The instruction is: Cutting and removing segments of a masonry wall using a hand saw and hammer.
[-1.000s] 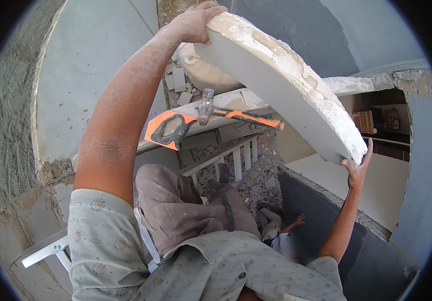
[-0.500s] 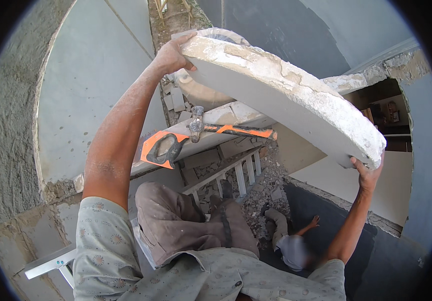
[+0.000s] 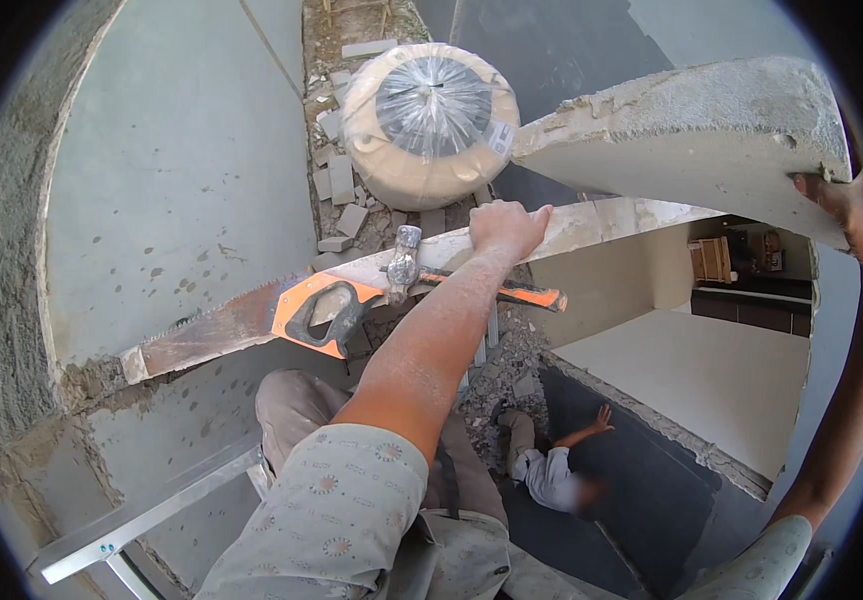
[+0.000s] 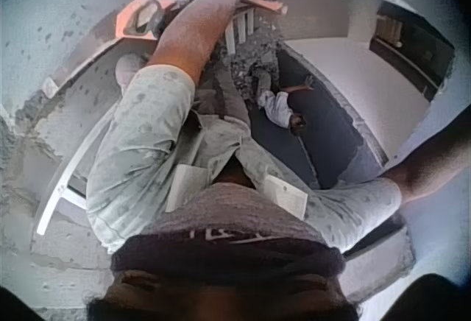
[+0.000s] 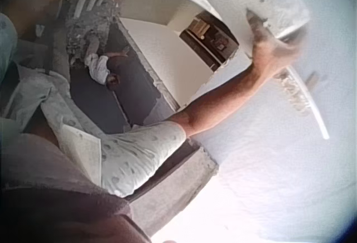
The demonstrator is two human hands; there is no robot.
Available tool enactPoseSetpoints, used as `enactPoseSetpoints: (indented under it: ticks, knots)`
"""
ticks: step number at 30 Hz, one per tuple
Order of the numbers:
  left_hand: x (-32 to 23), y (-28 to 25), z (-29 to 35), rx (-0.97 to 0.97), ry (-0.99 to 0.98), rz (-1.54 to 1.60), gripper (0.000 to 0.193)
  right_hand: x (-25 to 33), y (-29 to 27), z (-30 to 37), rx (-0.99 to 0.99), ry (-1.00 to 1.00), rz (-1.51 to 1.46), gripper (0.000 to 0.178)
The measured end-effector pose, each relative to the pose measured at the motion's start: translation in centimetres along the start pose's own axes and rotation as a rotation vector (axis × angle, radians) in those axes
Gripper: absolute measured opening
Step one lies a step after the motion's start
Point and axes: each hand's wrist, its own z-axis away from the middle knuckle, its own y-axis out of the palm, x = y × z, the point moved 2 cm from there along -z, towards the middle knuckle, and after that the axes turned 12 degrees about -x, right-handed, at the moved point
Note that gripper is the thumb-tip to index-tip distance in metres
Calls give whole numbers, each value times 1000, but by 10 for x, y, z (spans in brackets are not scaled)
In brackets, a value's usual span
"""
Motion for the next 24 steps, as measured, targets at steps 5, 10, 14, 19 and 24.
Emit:
enactPoseSetpoints:
  ticks: [5, 10, 14, 19, 24]
  knots:
    - [4, -6, 0, -18, 75, -9, 69, -66, 83, -18, 89, 116, 289, 92]
    - [2, -7, -7, 56, -12, -38, 63, -129, 168, -15, 206, 66, 74, 91]
    - [6, -1, -11, 91, -2, -9, 66, -152, 241, -4, 268, 74, 116, 87]
    - [9, 5, -13, 43, 4, 10, 67, -173, 319, 13, 402, 13, 212, 86]
    - [10, 9, -15, 41, 26, 32, 66, -196, 366, 28, 491, 7, 235, 86]
